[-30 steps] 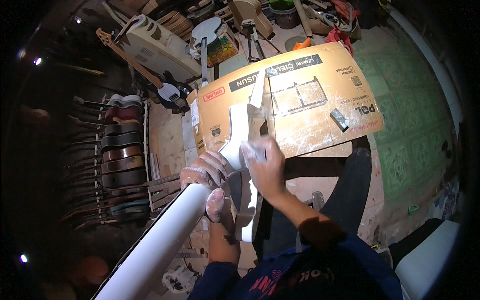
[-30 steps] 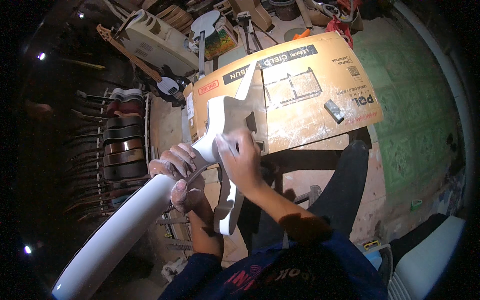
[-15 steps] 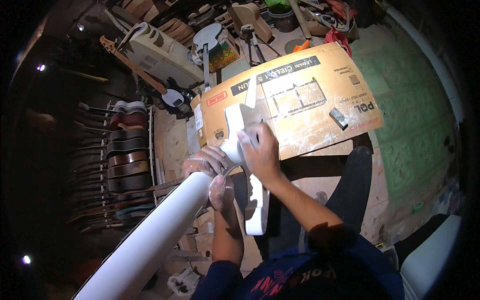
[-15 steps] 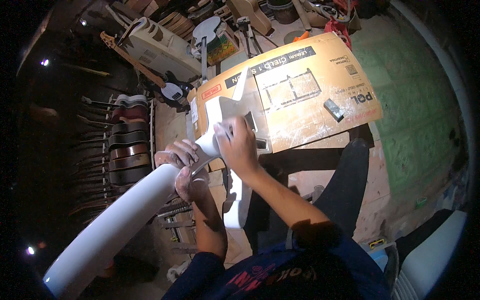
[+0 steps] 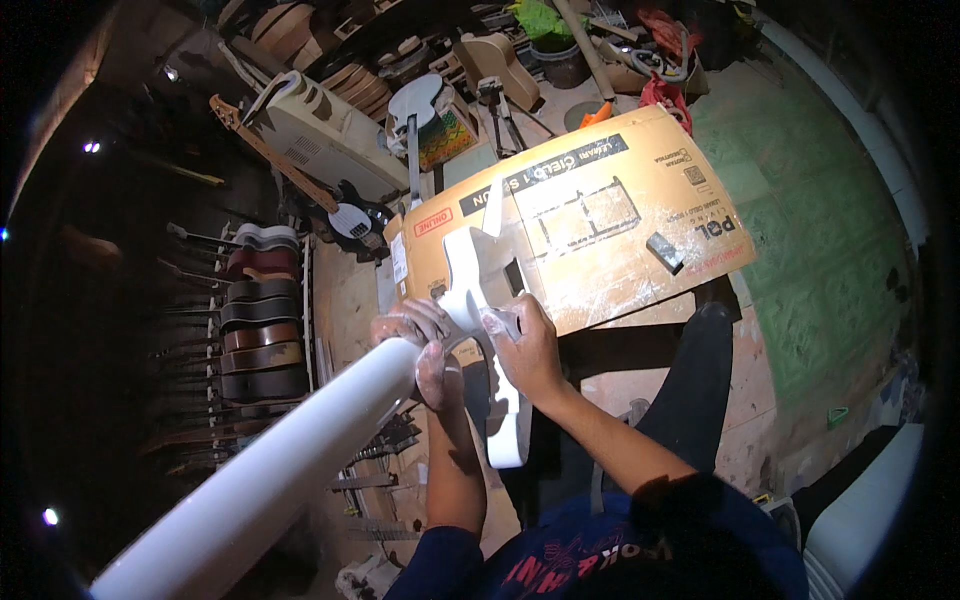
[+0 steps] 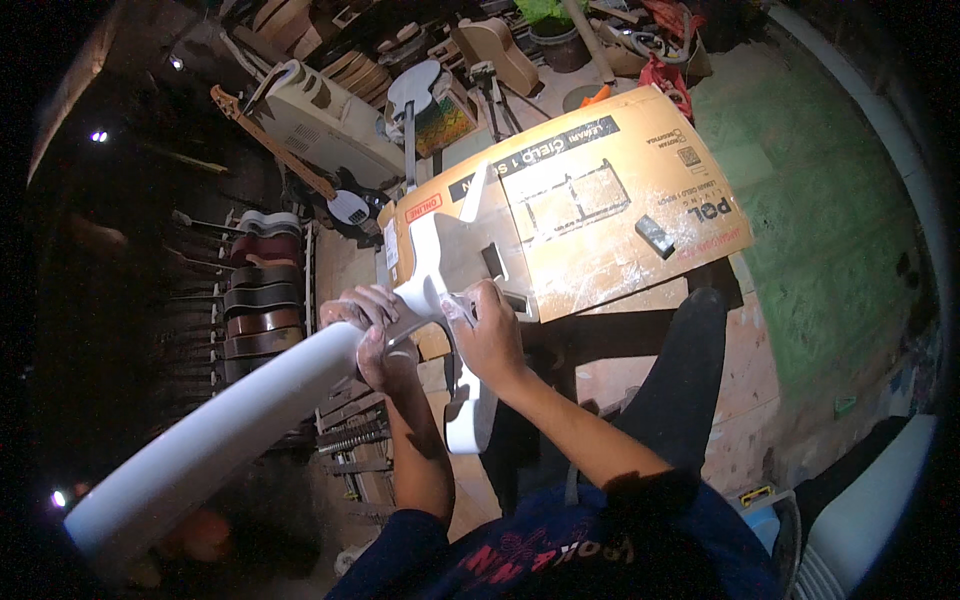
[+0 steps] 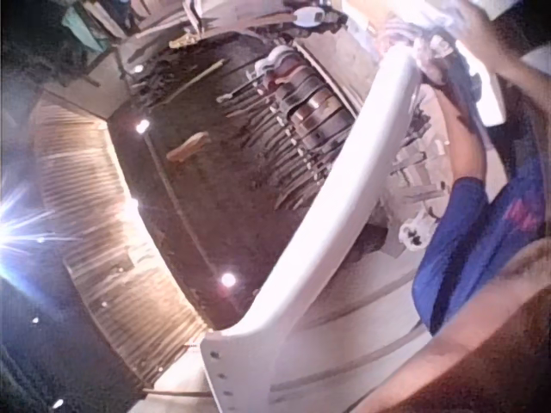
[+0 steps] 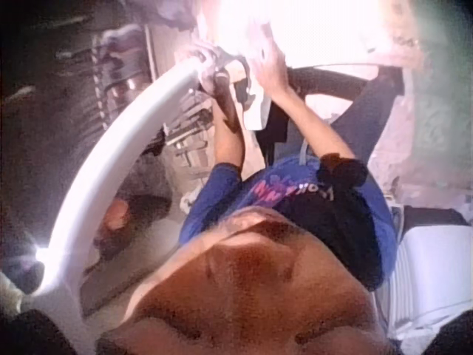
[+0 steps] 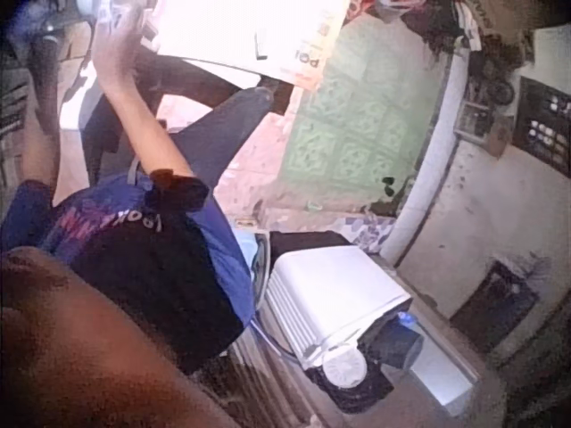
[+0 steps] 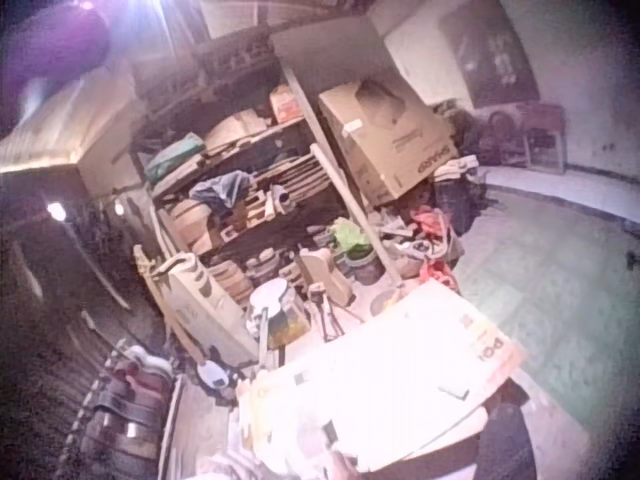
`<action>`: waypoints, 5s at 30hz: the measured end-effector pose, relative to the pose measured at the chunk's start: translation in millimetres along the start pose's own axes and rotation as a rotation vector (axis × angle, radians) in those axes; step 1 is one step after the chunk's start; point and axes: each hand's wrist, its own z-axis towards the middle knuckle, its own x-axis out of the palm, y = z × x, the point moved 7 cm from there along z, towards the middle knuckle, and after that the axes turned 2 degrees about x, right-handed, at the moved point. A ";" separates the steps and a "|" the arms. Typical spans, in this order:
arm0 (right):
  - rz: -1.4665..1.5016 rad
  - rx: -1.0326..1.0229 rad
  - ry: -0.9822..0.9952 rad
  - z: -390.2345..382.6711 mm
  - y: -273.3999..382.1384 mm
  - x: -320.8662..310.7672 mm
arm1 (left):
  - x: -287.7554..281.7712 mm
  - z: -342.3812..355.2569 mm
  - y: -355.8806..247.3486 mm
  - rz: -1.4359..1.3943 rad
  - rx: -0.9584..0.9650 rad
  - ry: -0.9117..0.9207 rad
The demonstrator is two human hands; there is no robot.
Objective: The person sands a white guitar body using a sanding block. They hold the instrument with one hand and rub the sanding block along the neck, headstock, and body contours. The person rotates the guitar to access different sides and edges during the process.
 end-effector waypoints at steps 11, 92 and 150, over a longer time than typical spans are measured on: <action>-0.108 0.081 0.267 6.6 -11.1 -30.2 | 3.8 21.7 -1.7 0.049 0.071 -0.042; -0.222 -0.232 0.488 -42.9 46.4 30.0 | -50.4 -39.1 -95.8 0.036 0.261 0.069; -0.141 -0.118 0.392 -14.7 35.0 -3.5 | -8.6 -25.2 -78.2 0.001 0.323 0.161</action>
